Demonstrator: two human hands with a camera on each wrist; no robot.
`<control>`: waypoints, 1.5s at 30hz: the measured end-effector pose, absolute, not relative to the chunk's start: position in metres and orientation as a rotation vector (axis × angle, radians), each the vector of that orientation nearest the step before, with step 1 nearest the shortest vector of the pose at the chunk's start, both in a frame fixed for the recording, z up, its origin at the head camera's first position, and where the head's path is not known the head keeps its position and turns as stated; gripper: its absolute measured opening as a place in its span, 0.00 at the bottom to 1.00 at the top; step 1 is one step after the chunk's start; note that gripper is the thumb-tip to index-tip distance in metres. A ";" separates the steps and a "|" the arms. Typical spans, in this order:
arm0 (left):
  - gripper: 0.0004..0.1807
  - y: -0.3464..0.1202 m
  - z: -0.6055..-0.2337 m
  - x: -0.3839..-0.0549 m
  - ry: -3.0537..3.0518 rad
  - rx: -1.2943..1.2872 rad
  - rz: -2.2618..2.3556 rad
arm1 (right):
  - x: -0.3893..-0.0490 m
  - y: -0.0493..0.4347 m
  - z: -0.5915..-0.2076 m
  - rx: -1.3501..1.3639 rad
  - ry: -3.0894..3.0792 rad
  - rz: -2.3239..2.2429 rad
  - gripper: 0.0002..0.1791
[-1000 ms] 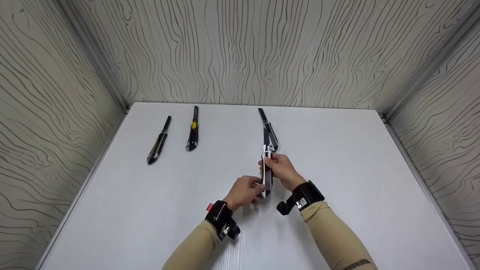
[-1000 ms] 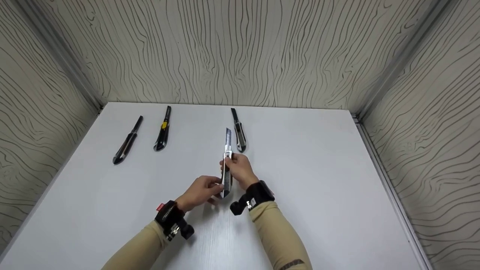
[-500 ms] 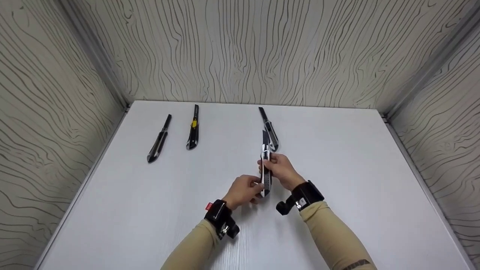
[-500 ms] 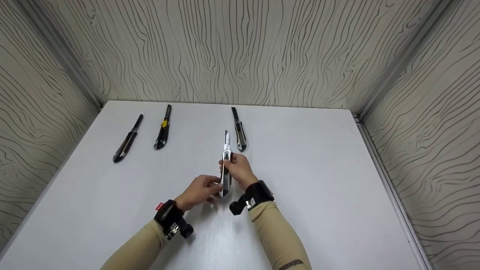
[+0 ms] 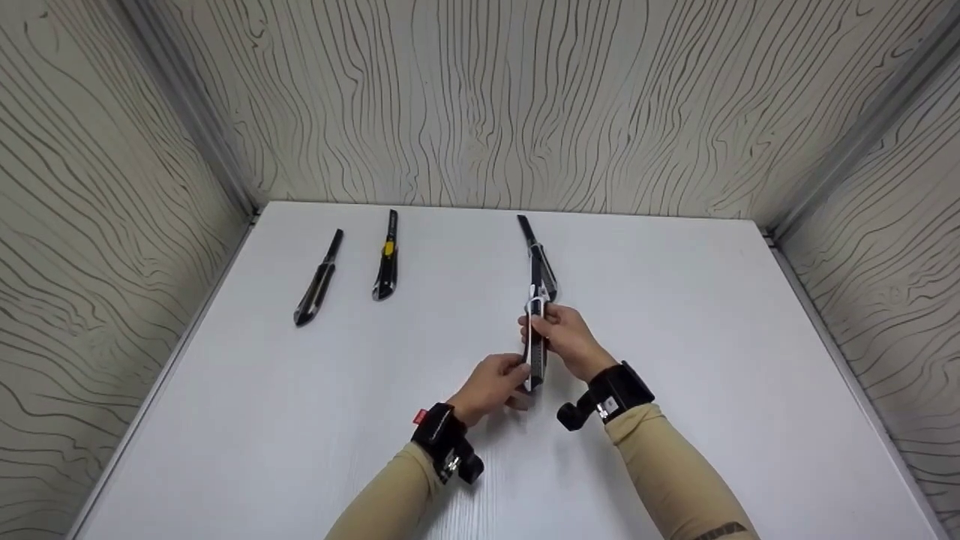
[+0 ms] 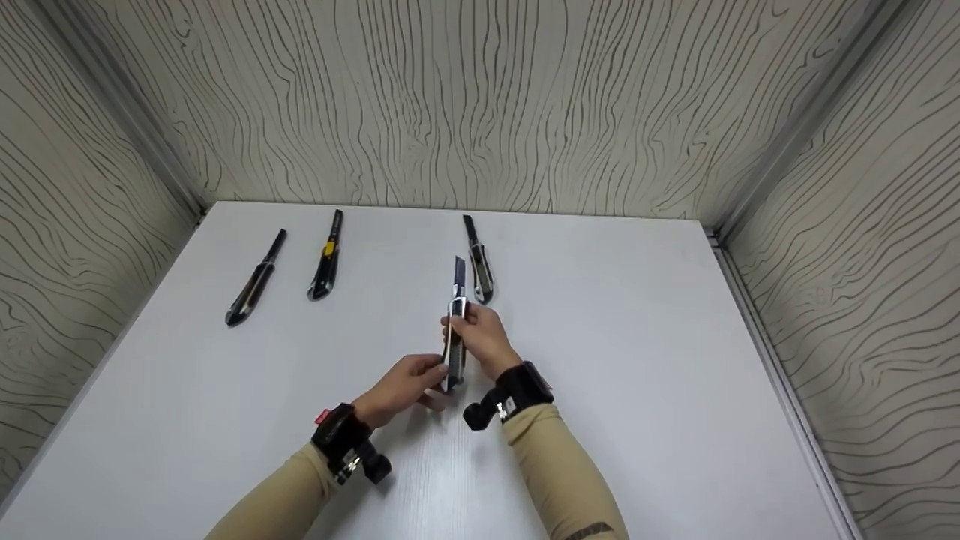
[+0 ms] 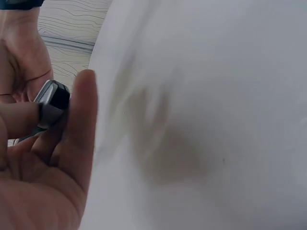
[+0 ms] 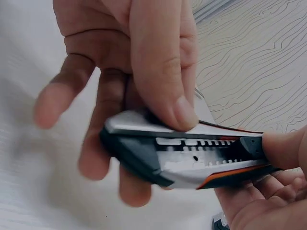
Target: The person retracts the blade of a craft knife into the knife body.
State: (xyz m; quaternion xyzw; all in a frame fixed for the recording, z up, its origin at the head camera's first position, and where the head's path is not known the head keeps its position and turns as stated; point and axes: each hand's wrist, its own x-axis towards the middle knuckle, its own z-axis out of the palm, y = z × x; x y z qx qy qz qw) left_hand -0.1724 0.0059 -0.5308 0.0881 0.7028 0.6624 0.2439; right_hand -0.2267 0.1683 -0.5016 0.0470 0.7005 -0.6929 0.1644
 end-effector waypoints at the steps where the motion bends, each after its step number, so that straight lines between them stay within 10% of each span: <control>1: 0.16 0.006 -0.531 -0.172 1.914 0.241 1.823 | -0.227 0.168 -0.502 0.134 1.992 -1.981 0.21; 45: 0.14 0.011 -0.535 -0.173 1.996 0.242 1.828 | -0.216 0.165 -0.515 0.138 1.915 -2.055 0.19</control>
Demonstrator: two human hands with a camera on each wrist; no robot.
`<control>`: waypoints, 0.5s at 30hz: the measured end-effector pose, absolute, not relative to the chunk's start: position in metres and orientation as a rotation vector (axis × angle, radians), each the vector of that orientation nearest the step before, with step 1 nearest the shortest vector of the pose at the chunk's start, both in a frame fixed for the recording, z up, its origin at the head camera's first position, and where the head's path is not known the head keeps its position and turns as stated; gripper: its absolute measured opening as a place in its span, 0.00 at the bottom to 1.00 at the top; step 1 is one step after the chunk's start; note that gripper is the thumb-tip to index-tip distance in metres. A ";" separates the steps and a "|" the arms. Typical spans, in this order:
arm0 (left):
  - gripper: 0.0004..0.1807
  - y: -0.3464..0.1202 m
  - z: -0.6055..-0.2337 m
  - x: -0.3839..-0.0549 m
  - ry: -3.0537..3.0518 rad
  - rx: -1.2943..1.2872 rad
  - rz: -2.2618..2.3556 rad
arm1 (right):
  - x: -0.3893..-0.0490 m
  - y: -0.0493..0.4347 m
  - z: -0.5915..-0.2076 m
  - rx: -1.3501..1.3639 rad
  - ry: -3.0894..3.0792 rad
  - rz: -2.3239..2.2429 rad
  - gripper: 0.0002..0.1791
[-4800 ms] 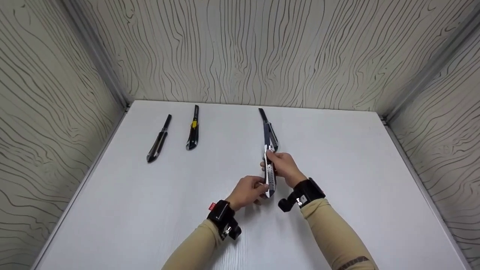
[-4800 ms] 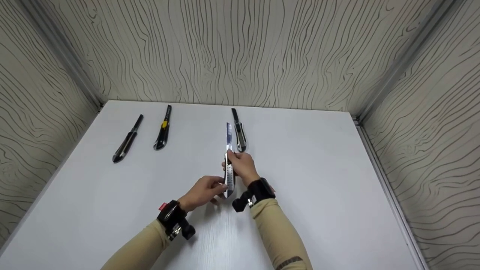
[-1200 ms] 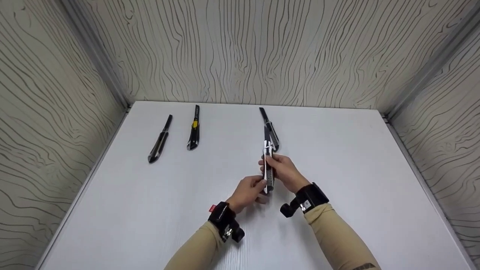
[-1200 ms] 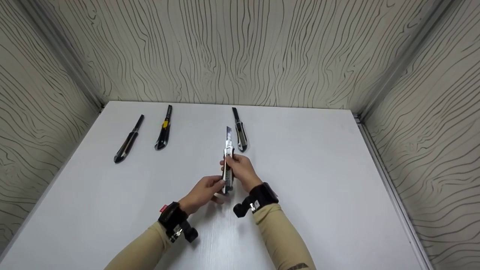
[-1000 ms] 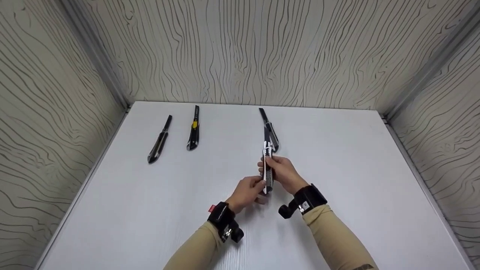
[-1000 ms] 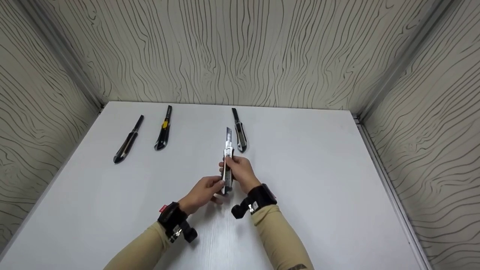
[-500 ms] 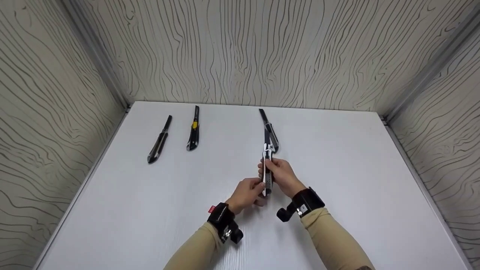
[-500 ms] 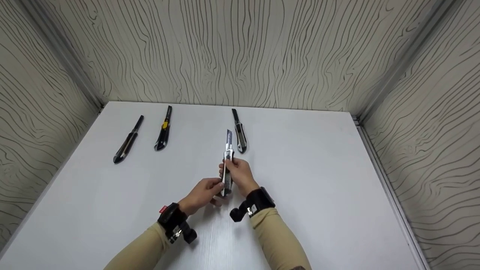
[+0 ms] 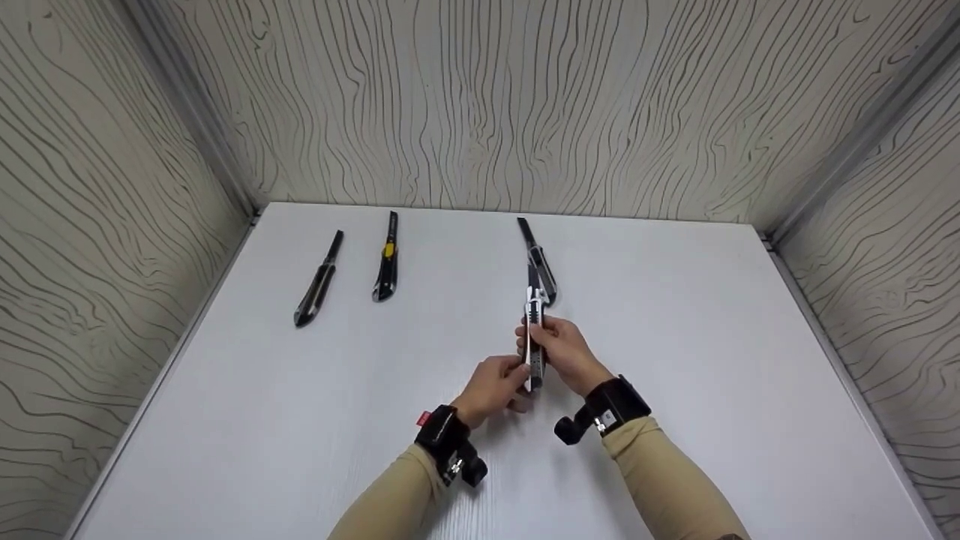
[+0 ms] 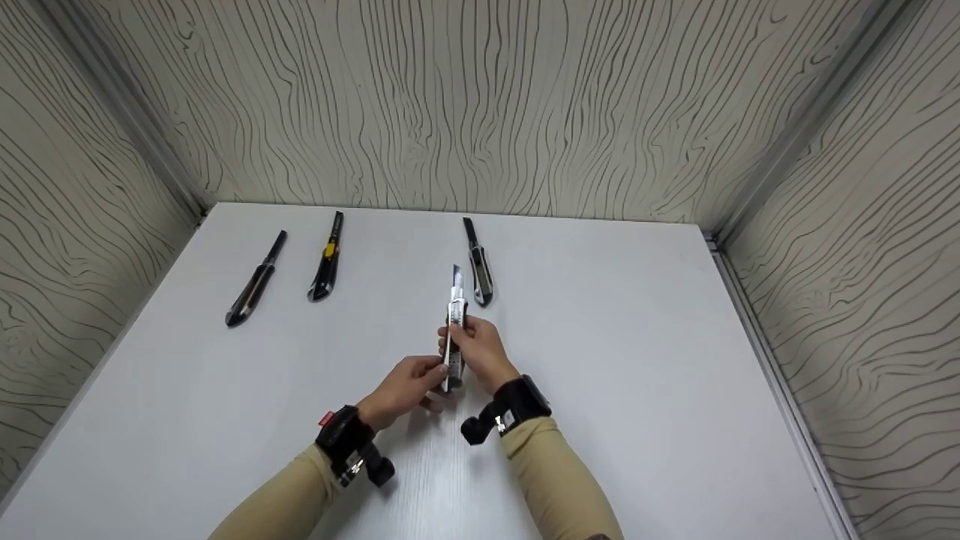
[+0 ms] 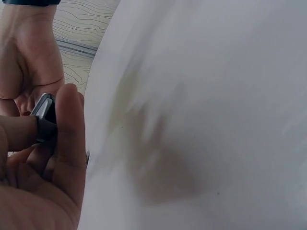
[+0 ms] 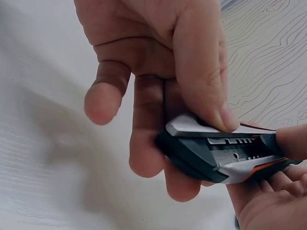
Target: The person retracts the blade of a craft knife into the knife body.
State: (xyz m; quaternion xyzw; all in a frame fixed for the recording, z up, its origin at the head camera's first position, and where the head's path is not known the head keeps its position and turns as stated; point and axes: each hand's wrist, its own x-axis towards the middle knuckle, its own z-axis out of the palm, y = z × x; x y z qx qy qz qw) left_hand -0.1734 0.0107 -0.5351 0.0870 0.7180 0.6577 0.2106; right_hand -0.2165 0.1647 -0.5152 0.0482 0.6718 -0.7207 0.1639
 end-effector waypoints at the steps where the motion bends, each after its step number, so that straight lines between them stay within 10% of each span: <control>1: 0.14 0.011 -0.535 -0.174 1.997 0.239 1.828 | -0.216 0.165 -0.515 0.135 1.915 -2.054 0.19; 15: 0.13 0.011 -0.534 -0.174 2.008 0.192 1.832 | -0.215 0.166 -0.515 0.085 1.873 -2.075 0.20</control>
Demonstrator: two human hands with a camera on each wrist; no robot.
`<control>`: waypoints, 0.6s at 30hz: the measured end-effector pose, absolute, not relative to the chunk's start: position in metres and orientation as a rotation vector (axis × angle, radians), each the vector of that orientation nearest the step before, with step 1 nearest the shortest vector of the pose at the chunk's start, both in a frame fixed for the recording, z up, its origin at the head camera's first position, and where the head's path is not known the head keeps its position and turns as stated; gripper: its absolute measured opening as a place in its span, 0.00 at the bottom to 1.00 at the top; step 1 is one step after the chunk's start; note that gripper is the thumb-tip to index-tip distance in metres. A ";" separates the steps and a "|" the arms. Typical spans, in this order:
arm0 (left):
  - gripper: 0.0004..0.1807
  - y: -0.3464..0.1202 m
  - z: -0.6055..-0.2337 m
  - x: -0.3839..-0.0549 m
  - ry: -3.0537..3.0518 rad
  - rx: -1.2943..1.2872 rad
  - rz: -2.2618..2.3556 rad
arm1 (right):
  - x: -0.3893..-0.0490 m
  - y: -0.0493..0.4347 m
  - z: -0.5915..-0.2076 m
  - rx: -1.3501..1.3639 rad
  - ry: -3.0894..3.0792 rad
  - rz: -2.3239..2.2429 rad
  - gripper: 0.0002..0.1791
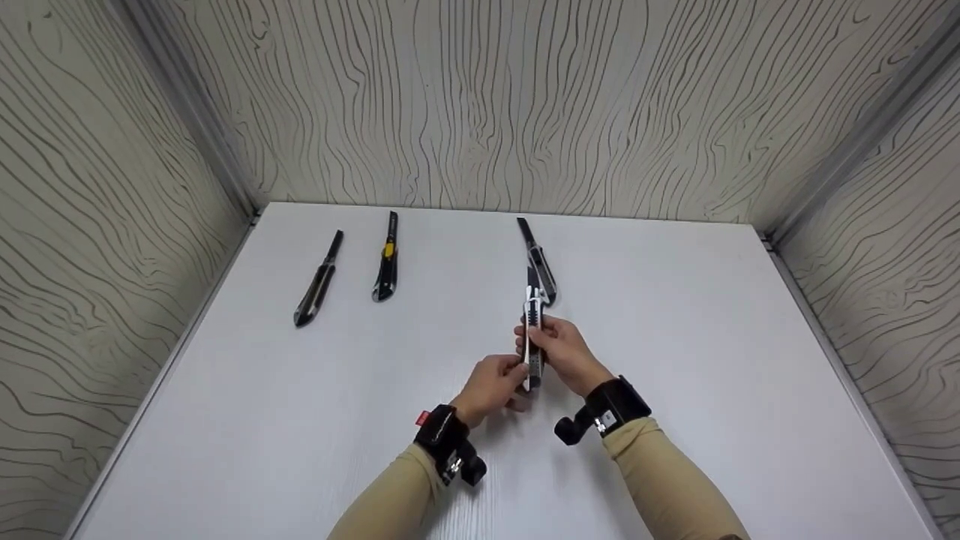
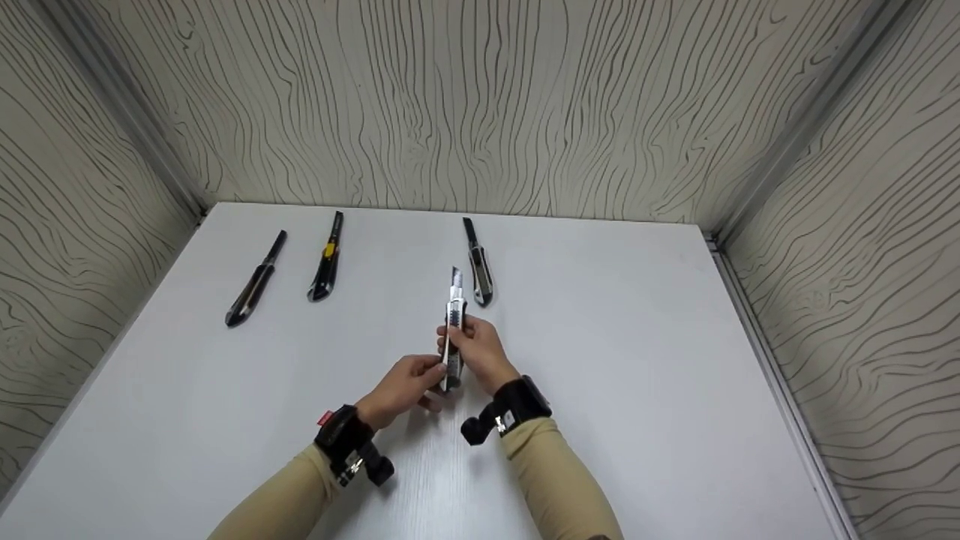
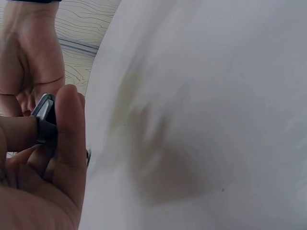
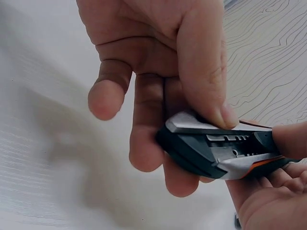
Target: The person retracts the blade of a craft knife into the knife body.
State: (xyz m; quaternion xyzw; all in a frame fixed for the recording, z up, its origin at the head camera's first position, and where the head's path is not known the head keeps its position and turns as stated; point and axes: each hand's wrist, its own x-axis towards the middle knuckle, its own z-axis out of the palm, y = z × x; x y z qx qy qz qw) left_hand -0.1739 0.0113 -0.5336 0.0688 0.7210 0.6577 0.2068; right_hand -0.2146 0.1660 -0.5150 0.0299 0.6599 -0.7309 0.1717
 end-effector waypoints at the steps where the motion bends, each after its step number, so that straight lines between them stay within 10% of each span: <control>1: 0.13 0.011 -0.534 -0.174 2.008 0.190 1.831 | -0.215 0.166 -0.515 0.088 1.869 -2.077 0.20; 18: 0.13 0.011 -0.536 -0.176 2.010 0.186 1.828 | -0.214 0.167 -0.513 0.025 1.868 -2.039 0.22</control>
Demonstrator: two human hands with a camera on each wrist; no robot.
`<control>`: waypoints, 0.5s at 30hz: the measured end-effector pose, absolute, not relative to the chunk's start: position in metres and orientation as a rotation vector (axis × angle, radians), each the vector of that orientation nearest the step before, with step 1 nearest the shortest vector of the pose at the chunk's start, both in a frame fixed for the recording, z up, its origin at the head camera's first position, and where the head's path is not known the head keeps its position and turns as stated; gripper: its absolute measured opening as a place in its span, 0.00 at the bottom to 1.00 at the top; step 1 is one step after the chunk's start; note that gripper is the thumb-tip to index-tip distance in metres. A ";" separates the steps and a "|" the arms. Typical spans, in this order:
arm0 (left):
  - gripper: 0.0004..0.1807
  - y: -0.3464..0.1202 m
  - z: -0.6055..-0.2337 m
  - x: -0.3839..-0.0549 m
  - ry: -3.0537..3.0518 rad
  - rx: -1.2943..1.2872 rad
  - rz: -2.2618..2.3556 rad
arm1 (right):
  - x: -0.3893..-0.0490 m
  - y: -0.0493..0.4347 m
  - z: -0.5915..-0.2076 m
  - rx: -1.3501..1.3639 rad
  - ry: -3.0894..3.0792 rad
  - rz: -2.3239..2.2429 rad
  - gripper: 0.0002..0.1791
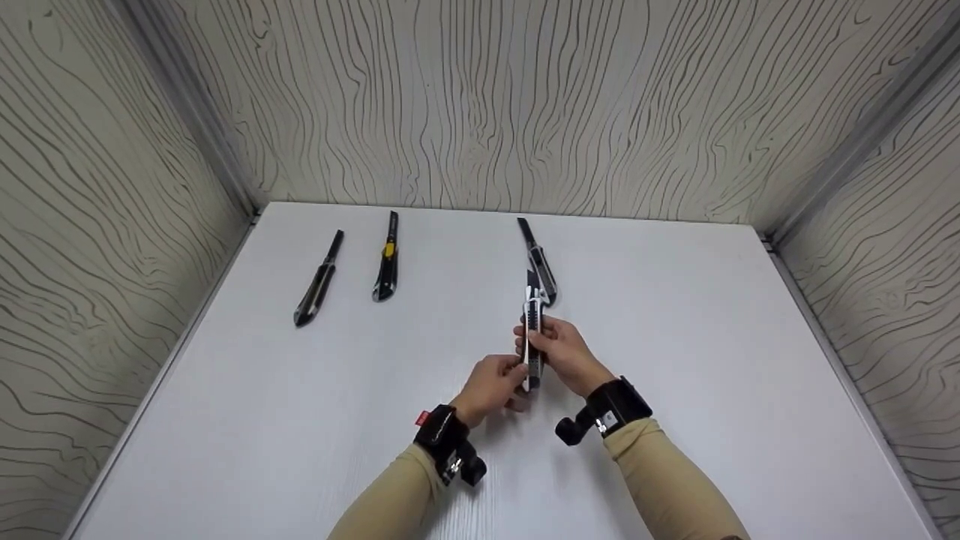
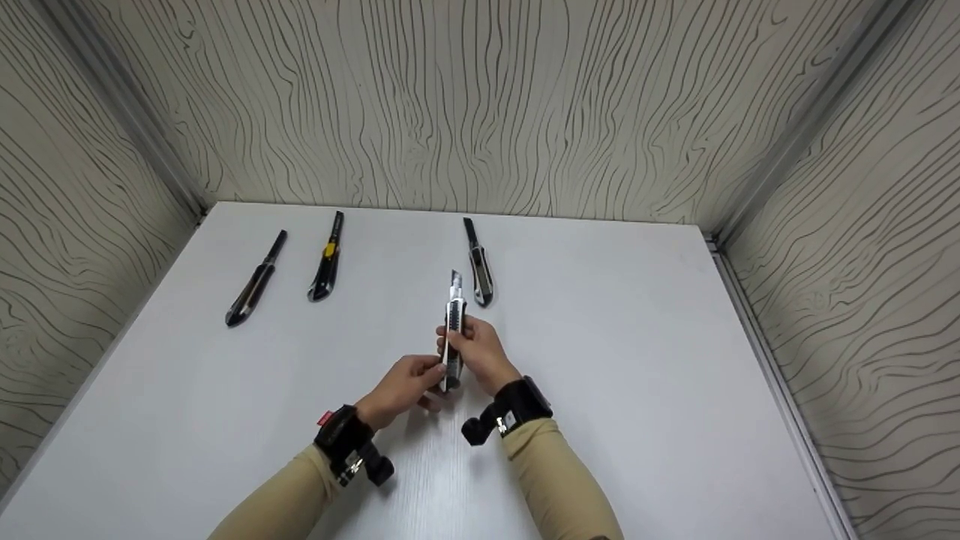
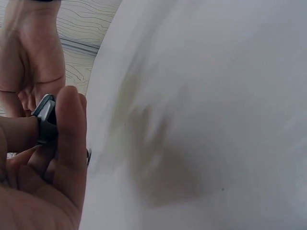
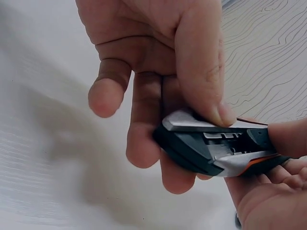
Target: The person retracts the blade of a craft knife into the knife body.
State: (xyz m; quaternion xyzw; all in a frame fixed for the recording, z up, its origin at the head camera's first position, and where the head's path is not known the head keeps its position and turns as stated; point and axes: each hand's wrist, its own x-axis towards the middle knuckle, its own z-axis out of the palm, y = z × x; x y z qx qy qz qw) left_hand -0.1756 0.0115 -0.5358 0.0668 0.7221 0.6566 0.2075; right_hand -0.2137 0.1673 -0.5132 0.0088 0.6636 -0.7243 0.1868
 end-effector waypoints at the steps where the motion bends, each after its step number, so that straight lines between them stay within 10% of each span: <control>1: 0.13 0.011 -0.535 -0.176 2.006 0.184 1.830 | -0.214 0.168 -0.513 0.021 1.868 -2.034 0.23; 15: 0.13 0.009 -0.536 -0.174 1.970 0.191 1.863 | -0.213 0.170 -0.516 -0.020 1.886 -1.990 0.26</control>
